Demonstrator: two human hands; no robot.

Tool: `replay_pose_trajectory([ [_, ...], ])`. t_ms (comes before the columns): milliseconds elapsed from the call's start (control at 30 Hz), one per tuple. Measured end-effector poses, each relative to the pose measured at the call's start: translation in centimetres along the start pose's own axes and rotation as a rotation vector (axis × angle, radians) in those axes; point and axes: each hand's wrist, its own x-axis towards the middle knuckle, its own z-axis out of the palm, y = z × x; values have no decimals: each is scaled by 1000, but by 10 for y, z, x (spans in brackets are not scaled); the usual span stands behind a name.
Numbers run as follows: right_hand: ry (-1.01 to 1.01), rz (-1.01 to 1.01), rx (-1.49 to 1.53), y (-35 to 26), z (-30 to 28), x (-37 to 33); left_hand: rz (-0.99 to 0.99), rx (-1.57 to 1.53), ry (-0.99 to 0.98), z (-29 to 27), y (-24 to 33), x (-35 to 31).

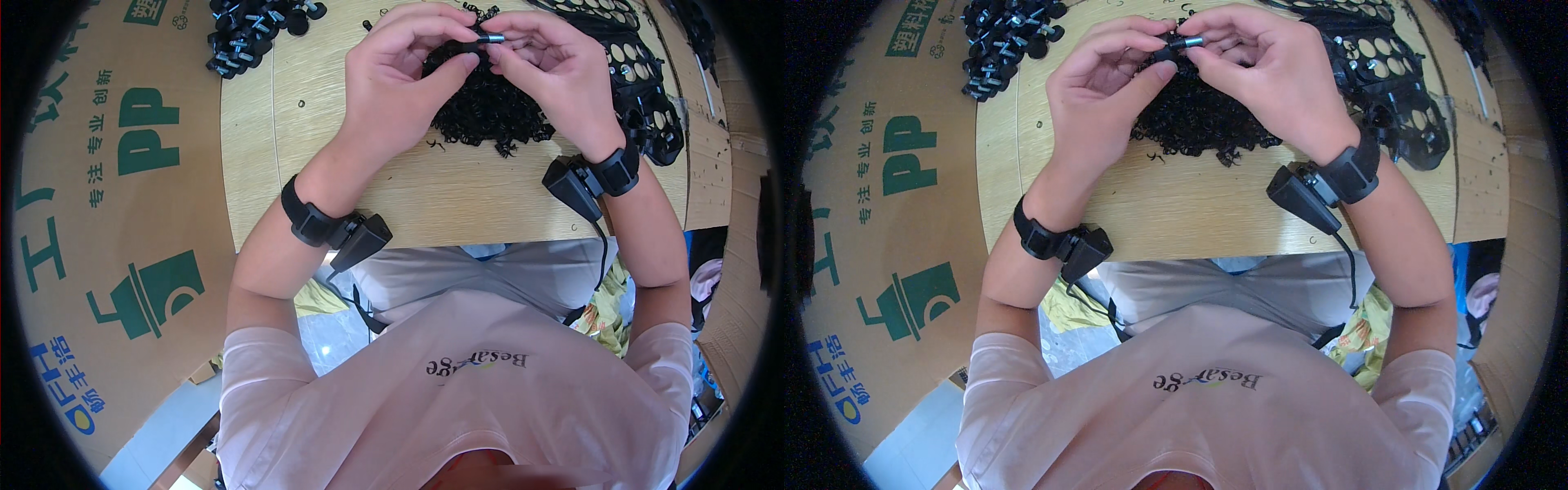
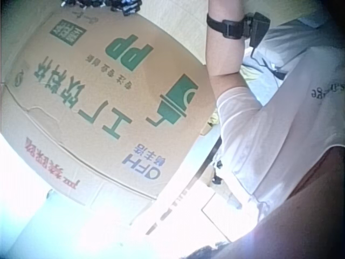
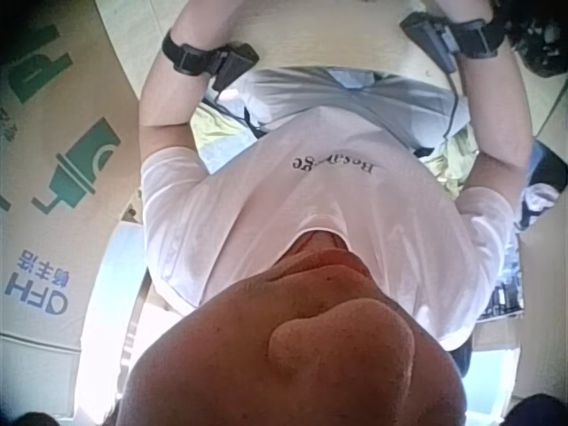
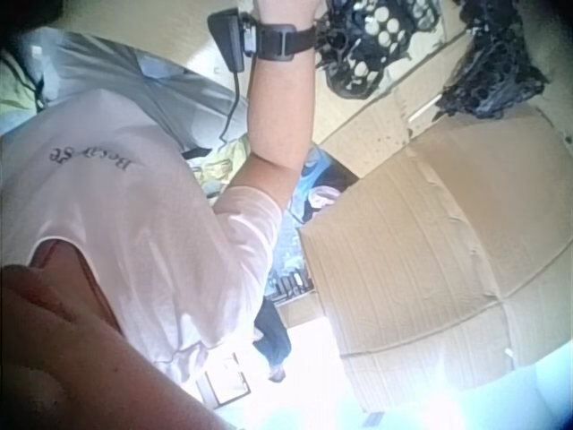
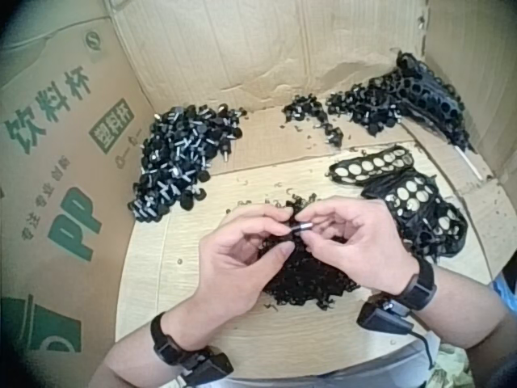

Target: Assembling small plastic components by inserting pins into clips at a workstation.

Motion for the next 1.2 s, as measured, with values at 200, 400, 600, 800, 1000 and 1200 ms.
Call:
replay_pose_trajectory([
  [200, -30, -11, -28, 3, -1, 0, 128, 26, -100, -10, -16, 3],
  [400, -15, -40, -16, 4, -1, 0, 59, 7, 6, 11, 10, 3],
  [600, -6, -1, 95, 2, -1, 1, -238, 0, 156, -2, 8, 0],
  [800, 5, -79, 108, 4, -3, 4, -199, -10, 99, -1, 4, -2],
  [1000, -2, -223, -77, 11, -6, 8, -141, -133, 106, 4, 3, 0],
  [1200, 36, 148, 1, -13, 1, 3, -88, -93, 66, -1, -2, -1],
])
